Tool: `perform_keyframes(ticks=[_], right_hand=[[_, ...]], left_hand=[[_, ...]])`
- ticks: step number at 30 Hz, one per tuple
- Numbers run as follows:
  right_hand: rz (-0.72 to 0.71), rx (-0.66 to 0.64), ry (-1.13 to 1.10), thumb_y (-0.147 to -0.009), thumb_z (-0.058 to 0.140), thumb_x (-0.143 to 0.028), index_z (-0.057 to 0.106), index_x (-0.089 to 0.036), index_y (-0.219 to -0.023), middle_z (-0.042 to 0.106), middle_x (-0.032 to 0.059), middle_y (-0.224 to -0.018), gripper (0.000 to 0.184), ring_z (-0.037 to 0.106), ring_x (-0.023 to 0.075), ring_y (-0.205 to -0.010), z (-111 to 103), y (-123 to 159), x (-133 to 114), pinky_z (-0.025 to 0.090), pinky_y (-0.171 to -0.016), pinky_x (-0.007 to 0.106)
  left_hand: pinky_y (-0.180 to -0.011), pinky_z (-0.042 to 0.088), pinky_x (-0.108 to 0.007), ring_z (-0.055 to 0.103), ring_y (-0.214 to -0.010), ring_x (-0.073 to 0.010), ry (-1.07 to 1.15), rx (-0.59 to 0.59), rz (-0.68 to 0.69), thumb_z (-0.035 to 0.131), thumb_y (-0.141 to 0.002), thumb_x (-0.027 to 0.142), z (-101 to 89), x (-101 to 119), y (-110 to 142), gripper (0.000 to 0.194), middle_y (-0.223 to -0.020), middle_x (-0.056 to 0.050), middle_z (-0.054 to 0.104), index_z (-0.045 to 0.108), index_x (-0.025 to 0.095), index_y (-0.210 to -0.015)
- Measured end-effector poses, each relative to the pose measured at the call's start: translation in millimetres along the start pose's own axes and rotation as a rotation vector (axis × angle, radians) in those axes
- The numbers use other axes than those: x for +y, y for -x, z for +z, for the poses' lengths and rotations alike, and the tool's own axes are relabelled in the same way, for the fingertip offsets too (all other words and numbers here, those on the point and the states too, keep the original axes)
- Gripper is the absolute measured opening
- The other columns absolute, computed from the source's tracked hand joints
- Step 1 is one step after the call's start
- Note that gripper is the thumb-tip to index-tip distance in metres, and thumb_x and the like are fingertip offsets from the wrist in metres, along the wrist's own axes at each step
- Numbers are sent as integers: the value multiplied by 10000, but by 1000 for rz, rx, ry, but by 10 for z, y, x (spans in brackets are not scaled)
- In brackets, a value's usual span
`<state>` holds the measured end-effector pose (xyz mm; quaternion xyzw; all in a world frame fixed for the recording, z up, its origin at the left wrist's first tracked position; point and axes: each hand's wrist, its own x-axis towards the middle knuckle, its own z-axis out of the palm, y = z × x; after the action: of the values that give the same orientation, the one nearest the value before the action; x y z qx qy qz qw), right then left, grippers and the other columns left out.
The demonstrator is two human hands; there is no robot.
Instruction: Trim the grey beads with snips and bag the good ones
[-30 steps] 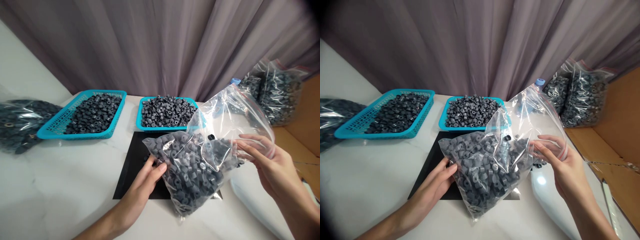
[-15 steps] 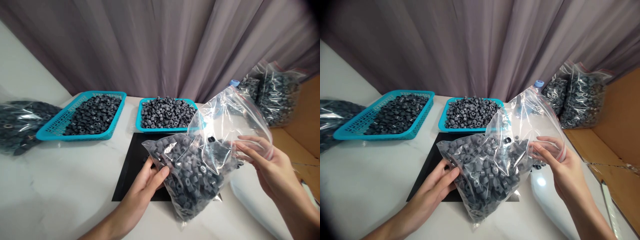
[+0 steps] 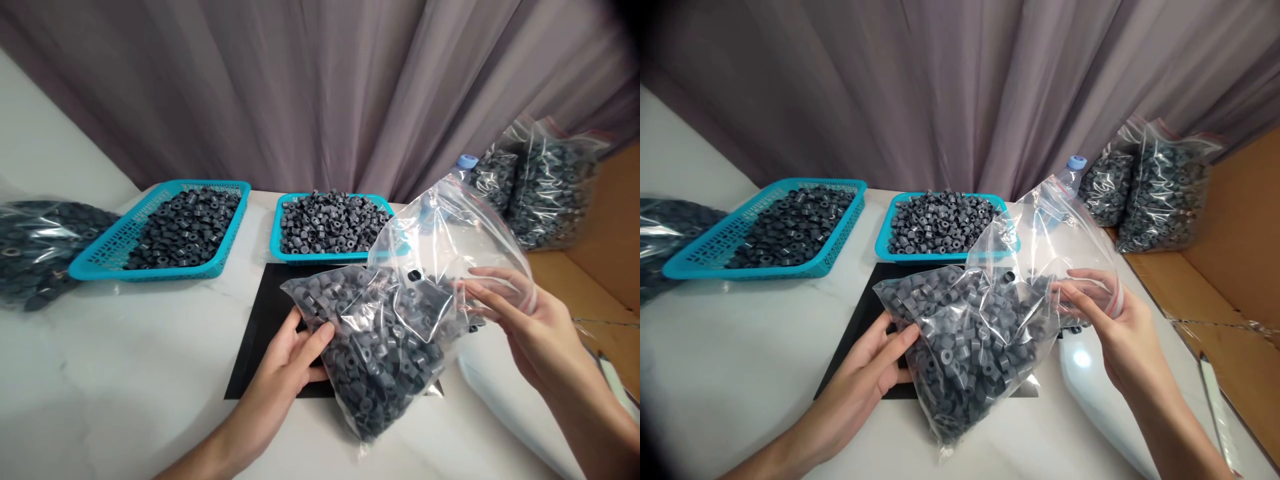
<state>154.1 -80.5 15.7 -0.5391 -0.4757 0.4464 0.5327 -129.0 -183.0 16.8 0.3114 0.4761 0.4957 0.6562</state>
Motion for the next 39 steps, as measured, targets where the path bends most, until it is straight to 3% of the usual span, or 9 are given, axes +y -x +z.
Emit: perform_keyframes(ticks=[9, 15, 25, 31, 39], right_hand=[[-21, 22, -23, -634, 884, -360, 714, -178, -985, 769, 109, -869, 430, 748, 245, -806, -20, -3, 14, 623, -658, 245], [-199, 189, -112, -576, 907, -248, 741, -176, -883, 743, 51, -772, 356, 721, 185, -683, 62, 68, -75, 606, -613, 220], [-345, 225, -130, -550, 895, -223, 745, -164, -869, 723, 23, -752, 357, 708, 168, -643, 27, 49, -38, 581, -601, 231], [-425, 297, -108, -533, 896, -208, 743, -196, -823, 700, 20, -790, 328, 688, 173, -645, 31, 22, 8, 571, -650, 296], [-453, 300, -8, -569, 897, -272, 749, -218, -822, 700, 56, -759, 298, 676, 225, -617, 65, 69, -48, 529, -591, 386]], left_hand=[[-1016, 492, -462, 470, -1350, -320, 162, -91, 36, 461, -1007, 414, -33, -30, 39, 424, -1442, -47, 566, 496, 323, -1420], [-1046, 470, -434, 443, -1366, -313, 169, -50, 21, 476, -1000, 438, -49, -12, 32, 371, -1445, -36, 562, 613, 279, -1306], [-1061, 451, -398, 482, -1335, -280, 187, -87, -4, 472, -1003, 446, -134, -74, 50, 362, -1402, -33, 598, 635, 277, -1279], [-1070, 450, -380, 474, -1345, -277, 184, -43, -32, 507, -988, 447, -201, -132, 45, 363, -1377, -31, 619, 638, 280, -1282], [-1077, 450, -389, 477, -1349, -284, 187, -49, -32, 509, -979, 475, -195, -125, 44, 397, -1384, -31, 619, 622, 285, -1310]])
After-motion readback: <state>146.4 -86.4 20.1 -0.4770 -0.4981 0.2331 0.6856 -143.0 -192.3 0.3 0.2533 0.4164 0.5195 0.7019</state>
